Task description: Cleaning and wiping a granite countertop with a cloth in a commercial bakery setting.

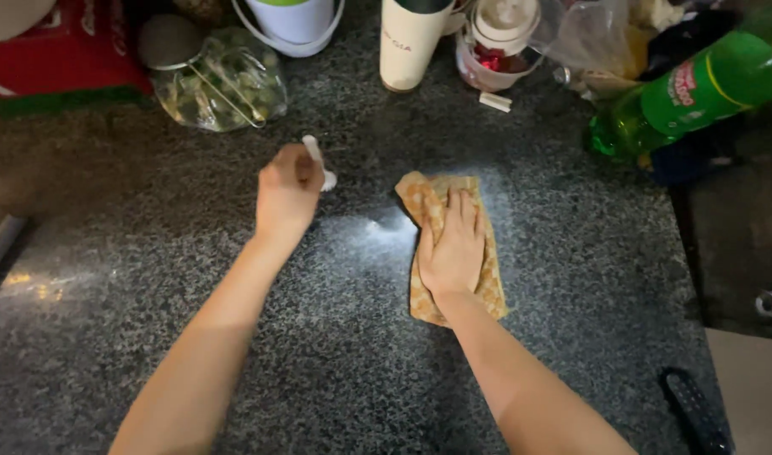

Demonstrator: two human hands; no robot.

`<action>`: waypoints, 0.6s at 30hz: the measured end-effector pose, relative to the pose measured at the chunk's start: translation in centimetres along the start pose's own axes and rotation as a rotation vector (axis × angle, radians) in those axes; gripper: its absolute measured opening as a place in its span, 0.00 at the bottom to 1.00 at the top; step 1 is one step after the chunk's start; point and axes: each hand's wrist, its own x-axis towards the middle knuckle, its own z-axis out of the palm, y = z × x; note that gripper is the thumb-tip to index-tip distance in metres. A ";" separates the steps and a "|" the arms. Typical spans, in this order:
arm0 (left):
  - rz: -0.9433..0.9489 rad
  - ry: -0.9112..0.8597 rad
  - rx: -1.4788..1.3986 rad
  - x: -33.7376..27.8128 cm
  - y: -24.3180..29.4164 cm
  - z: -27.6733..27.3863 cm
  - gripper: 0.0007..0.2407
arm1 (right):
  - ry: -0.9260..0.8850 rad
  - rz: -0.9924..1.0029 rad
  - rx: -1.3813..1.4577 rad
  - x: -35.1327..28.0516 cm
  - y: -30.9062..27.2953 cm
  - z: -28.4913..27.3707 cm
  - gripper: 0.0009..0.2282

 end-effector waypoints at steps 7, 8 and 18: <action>0.601 0.232 -0.142 2.4 8.2 6.9 0.05 | -0.039 0.119 0.088 0.4 -0.9 -1.0 0.29; 0.573 0.176 -0.145 3.3 9.2 8.3 0.05 | -0.043 0.112 0.075 0.4 -0.9 -1.0 0.29; 0.673 0.245 0.438 14.7 8.9 22.4 0.04 | -0.007 0.037 0.026 0.1 -0.3 0.0 0.26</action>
